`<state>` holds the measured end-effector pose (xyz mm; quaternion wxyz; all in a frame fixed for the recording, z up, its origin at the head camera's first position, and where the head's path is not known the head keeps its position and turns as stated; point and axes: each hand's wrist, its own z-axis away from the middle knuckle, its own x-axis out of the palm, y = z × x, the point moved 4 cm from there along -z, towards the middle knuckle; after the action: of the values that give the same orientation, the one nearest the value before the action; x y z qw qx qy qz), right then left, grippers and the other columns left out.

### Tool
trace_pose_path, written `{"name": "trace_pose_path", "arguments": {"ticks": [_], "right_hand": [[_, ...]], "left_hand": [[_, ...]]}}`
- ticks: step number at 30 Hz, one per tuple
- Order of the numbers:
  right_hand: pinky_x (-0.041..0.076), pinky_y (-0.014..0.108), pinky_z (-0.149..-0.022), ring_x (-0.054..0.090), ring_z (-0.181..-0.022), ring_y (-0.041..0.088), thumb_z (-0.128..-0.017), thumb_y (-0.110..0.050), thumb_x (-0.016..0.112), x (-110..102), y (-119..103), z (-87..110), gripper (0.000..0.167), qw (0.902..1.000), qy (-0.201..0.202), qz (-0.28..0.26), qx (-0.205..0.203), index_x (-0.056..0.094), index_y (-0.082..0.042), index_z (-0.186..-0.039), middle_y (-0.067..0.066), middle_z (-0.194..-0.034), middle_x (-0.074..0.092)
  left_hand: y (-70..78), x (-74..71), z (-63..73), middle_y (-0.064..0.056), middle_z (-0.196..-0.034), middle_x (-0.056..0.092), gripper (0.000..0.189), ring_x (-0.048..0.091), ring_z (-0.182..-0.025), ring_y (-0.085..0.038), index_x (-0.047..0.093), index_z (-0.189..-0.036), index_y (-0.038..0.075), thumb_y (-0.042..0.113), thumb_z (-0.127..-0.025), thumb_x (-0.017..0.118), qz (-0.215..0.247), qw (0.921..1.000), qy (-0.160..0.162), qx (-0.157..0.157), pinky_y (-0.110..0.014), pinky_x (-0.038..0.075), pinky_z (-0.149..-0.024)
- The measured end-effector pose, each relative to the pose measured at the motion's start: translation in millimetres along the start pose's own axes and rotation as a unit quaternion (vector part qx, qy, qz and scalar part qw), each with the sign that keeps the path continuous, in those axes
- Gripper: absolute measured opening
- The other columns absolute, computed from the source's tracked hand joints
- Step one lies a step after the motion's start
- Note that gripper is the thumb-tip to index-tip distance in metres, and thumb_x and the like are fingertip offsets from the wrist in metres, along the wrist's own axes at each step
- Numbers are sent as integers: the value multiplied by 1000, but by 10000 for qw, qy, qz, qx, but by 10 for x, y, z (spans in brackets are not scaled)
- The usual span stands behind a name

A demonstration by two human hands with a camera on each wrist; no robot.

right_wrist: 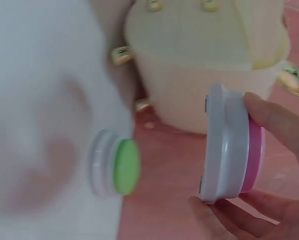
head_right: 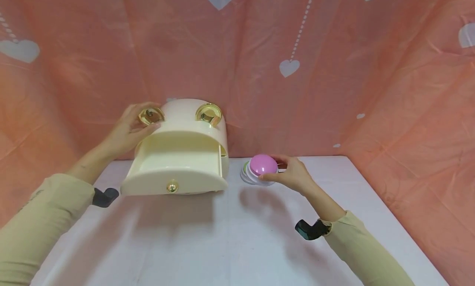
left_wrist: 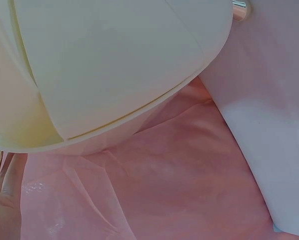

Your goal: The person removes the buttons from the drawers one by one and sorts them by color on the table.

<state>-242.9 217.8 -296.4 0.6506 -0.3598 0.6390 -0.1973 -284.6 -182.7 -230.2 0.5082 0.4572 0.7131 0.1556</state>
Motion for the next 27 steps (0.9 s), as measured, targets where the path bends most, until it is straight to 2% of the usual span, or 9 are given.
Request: {"name": "trace_pose_path", "arguments": {"ticks": [5,9,14,27], "right_hand": [[55,38,-83,57,-114,34,-77,-33,79,142,209,2,68,9999,16,26,165,54,-2,-133,18,-125,61],[55,39,-84,59,-111,34,-76,-30,81,248,322,16,68,9999,76,-29,113,55,-1,-131,19,-125,61],[55,40,-84,61,-108,34,-75,-29,82,344,400,39,67,9999,121,-13,56,56,1,-129,20,-123,62],[54,41,-86,59,-111,36,-75,-30,82,544,564,42,70,9992,-23,-17,391,53,1,-131,21,-126,60]], "left_hand": [[0,-8,3,-17,-142,30,51,43,-125,-39,41,-142,25,21,-96,59,15,10000,-6,-33,-54,39,-104],[7,-15,7,-18,-142,30,51,44,-124,-38,41,-142,24,20,-95,60,28,10000,18,-14,-53,40,-103],[19,-12,12,-18,-141,31,50,45,-122,-38,41,-142,23,20,-95,60,23,10000,15,5,-53,40,-103],[17,-26,16,-19,-140,32,51,44,-124,-38,41,-142,22,17,-95,60,-17,10000,45,84,-53,41,-102]]}}
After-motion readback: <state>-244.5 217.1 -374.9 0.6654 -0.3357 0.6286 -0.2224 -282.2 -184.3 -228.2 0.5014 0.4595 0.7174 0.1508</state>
